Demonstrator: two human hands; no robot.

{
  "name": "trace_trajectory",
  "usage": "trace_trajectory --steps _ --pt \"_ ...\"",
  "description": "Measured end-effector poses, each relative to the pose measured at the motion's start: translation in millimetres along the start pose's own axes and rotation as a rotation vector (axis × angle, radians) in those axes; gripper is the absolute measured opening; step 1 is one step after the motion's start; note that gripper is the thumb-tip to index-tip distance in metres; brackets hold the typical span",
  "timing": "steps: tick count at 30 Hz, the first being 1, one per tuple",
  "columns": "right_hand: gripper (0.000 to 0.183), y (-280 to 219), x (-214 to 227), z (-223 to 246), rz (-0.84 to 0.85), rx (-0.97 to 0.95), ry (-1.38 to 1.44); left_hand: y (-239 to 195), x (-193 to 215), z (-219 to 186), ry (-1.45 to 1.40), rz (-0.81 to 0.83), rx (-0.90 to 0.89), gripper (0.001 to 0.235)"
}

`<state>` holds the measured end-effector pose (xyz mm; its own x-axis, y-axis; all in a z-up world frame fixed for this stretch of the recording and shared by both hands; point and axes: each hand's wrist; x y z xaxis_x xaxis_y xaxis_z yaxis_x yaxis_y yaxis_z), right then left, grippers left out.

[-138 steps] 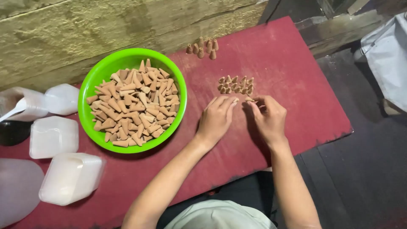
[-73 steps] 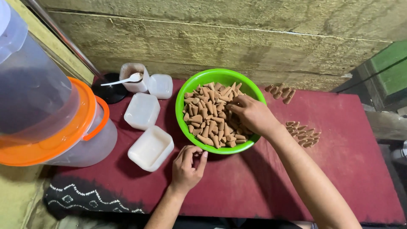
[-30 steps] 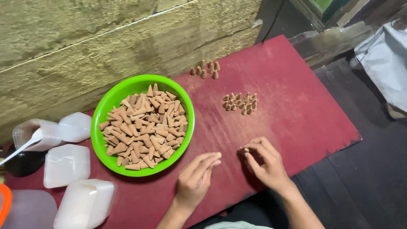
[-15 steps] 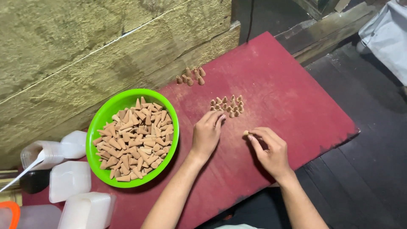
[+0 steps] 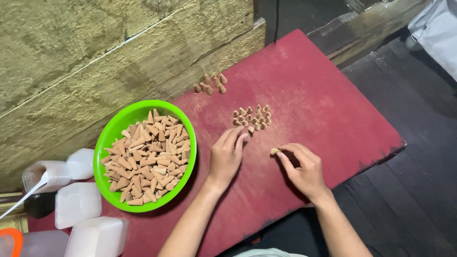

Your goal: The person repeatedly picks small cone-shaped clay pieces from a green bowl and places them upright in rows on a red mat. The hands work continuously, forming a growing grid of cones while additional containers and a bucket remain nearby.

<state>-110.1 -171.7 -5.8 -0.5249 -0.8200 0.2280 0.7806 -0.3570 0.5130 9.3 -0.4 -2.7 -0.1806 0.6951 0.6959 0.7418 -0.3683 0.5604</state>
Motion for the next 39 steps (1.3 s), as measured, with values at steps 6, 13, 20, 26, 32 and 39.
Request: trace_trajectory --steps 6,13,20,26,32,39 --pt "0.011 26 -5 16 0.209 0.193 -0.027 -60 80 -1 -0.022 0.044 -0.015 0.017" --pt "0.012 50 -36 12 0.314 0.31 -0.196 -135 136 20 0.048 0.0 0.097 0.013" --pt "0.013 65 -72 -2 0.362 0.196 -0.391 -168 164 37 0.17 -0.093 0.167 0.011" --pt "0.022 65 -84 5 0.391 0.11 -0.513 -167 170 39 0.145 -0.125 0.212 0.011" --pt "0.024 52 -74 20 0.398 0.012 -0.623 -174 171 45 0.12 -0.101 0.252 0.015" --pt "0.028 34 -70 -10 0.458 -0.128 -0.791 -174 170 48 0.1 -0.109 0.272 0.016"
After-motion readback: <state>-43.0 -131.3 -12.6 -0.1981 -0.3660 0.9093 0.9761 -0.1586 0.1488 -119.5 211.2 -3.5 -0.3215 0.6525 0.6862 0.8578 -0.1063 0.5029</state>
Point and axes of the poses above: each hand's wrist, its own y-axis towards the middle knuckle, its own x-axis out of the back of the hand, z = x × y, and after that the axes turned 11 degrees about y, right-handed
